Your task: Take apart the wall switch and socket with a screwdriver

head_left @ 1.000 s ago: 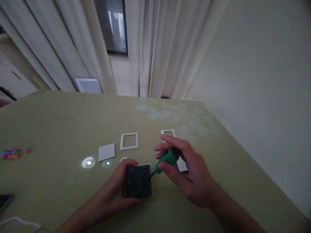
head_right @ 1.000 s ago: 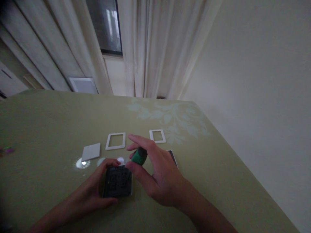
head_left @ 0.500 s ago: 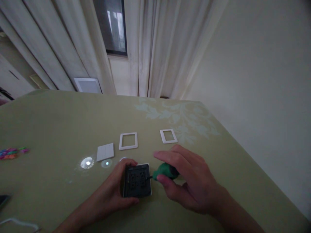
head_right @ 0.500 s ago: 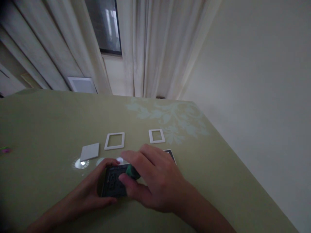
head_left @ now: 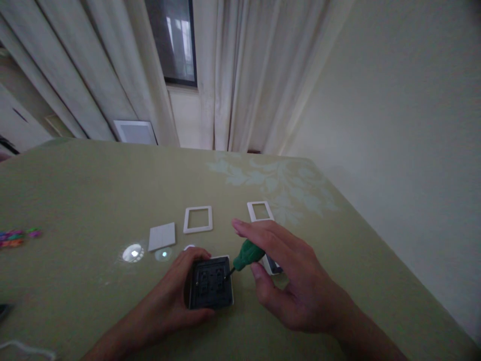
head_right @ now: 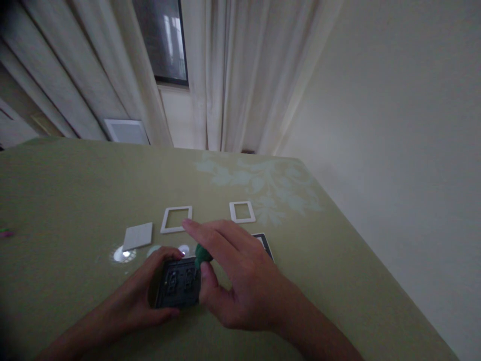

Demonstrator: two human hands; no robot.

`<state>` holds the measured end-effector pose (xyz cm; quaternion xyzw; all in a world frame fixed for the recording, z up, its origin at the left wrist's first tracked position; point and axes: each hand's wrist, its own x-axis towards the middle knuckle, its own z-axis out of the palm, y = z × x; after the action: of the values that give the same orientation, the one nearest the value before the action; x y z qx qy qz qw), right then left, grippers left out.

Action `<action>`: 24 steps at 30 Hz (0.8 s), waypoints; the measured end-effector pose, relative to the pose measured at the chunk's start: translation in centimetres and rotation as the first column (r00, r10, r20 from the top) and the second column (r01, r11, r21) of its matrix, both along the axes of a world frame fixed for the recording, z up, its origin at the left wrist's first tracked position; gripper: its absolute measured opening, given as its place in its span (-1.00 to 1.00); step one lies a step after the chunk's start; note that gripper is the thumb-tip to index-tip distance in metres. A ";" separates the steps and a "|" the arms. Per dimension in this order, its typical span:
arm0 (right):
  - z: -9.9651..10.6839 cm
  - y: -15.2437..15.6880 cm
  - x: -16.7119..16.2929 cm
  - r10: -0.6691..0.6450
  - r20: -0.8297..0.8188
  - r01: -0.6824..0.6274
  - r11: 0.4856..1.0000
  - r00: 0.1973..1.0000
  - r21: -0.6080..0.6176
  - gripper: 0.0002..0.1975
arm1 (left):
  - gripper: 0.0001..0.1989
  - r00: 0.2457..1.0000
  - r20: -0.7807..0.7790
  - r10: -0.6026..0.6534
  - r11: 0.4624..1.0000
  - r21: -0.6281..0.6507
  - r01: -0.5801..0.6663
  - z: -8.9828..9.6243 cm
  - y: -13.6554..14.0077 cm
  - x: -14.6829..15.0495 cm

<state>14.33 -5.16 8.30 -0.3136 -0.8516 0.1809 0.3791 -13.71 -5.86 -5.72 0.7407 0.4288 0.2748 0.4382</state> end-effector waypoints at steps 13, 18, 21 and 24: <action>-1.0 0.1 -0.3 -0.056 -0.106 0.056 0.998 0.993 0.005 -0.52 | -0.15 0.993 -0.116 -0.034 0.981 0.184 0.055 -0.4 0.1 -0.4; -0.4 -0.2 -0.4 -0.046 -0.072 0.046 0.999 0.996 0.007 -0.48 | -0.16 0.998 -0.054 -0.031 0.992 0.123 0.037 -0.1 0.1 -0.1; -0.6 -0.3 -0.3 -0.072 -0.050 0.074 0.997 0.996 0.037 -0.54 | -0.18 1.000 -0.017 -0.020 0.997 0.071 0.021 -0.2 0.1 0.3; -0.9 -0.2 -0.2 -0.063 -0.051 0.066 0.996 0.997 0.064 -0.54 | -0.19 1.000 0.008 -0.002 0.997 0.074 0.002 -0.8 0.0 0.4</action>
<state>14.11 -5.37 7.36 -0.3237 -0.8371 0.1481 0.4154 -13.29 -5.81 -6.51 0.7558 0.4157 0.2931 0.4123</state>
